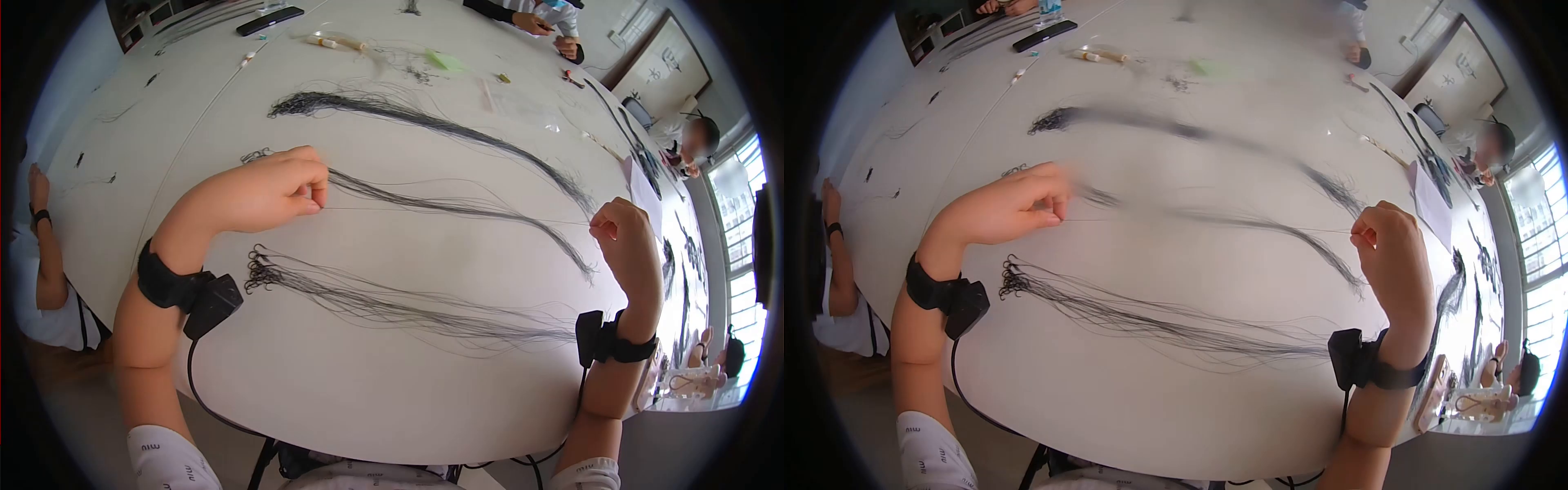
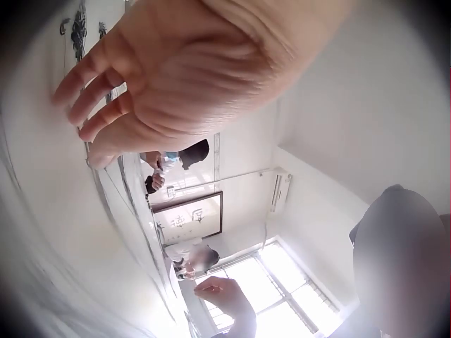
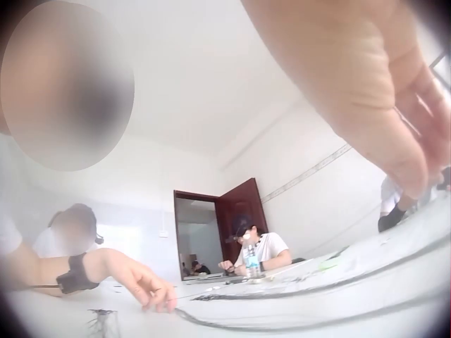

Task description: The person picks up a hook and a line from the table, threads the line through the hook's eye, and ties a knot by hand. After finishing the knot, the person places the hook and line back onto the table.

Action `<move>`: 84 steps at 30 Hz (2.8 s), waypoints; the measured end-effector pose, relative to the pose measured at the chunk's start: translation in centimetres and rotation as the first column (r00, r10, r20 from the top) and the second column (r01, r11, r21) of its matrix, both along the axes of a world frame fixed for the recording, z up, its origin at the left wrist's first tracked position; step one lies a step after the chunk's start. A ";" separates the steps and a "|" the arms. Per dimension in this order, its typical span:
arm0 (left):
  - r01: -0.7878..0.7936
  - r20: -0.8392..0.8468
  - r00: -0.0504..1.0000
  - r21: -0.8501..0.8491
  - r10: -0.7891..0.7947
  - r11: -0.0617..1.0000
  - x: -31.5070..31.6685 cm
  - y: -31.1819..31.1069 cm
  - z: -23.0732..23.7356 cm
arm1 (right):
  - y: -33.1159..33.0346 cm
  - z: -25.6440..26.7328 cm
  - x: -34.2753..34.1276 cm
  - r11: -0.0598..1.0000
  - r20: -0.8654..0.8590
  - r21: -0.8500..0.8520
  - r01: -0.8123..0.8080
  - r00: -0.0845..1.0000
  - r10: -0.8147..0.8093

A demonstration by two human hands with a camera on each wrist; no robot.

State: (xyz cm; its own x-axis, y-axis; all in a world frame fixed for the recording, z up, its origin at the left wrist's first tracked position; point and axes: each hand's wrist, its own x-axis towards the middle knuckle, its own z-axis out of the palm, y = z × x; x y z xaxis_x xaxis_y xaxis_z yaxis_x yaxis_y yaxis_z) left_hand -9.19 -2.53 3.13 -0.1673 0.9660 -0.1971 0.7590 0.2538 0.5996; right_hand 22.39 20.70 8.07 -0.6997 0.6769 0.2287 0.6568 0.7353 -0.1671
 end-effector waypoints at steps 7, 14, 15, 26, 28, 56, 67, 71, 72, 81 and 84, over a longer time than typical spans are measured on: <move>0.017 0.021 1.000 0.008 -0.018 1.000 -0.2 0.3 0.3 | 4.9 1.0 4.4 0.934 0.382 -0.045 0.356 0.869 -0.313; -0.039 0.083 0.996 0.074 0.032 0.997 0.5 0.3 0.6 | 5.4 -1.3 2.7 0.953 0.424 -0.227 0.199 0.902 -0.088; -0.030 0.052 0.998 0.083 0.026 0.996 0.5 0.2 0.6 | 5.2 -1.7 2.2 0.973 0.361 -0.220 0.065 0.932 0.019; 0.046 -0.094 0.995 0.077 -0.038 0.996 0.2 0.0 0.2 | 5.1 -3.4 0.8 0.906 0.286 -0.417 -0.072 0.936 0.206; 0.045 -0.093 0.995 0.085 -0.037 0.995 0.1 0.0 0.2 | 5.5 -3.5 1.1 0.903 0.259 -0.417 -0.108 0.938 0.232; -0.060 -0.049 0.996 0.187 0.070 0.981 -0.4 0.1 0.7 | 7.8 -1.7 5.3 0.909 0.416 -0.230 0.347 0.880 -0.230; -0.110 0.429 0.903 0.183 0.021 0.977 7.9 0.6 0.8 | -6.4 -0.9 -4.3 0.407 -0.605 -0.694 -0.594 0.788 0.119; -0.128 0.640 0.768 0.107 0.030 0.986 9.2 0.7 0.4 | -8.0 -2.7 -5.3 0.189 -0.578 -0.789 -0.584 0.811 0.092; -0.145 0.669 0.743 0.138 0.016 0.980 9.5 0.8 0.1 | -8.1 -3.2 -5.5 0.189 -0.585 -0.788 -0.586 0.808 0.070; -0.195 0.593 0.804 0.341 -0.049 0.920 10.3 2.6 -1.6 | -7.5 -5.9 -5.9 0.170 -0.466 -0.869 -0.465 0.884 0.035; -0.176 0.535 0.845 0.333 -0.031 0.926 9.9 2.6 -1.8 | -7.3 -6.3 -5.9 0.148 -0.491 -0.863 -0.484 0.871 -0.012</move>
State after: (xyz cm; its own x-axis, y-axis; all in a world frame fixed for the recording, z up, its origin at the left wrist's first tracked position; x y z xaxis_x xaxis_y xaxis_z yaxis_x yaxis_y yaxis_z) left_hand 0.68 0.02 1.33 -0.2117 0.9741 0.0788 0.2931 -0.0137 0.9560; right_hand 16.51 13.36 1.75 -0.9179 0.3351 -0.2126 0.2027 -0.0646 -0.9771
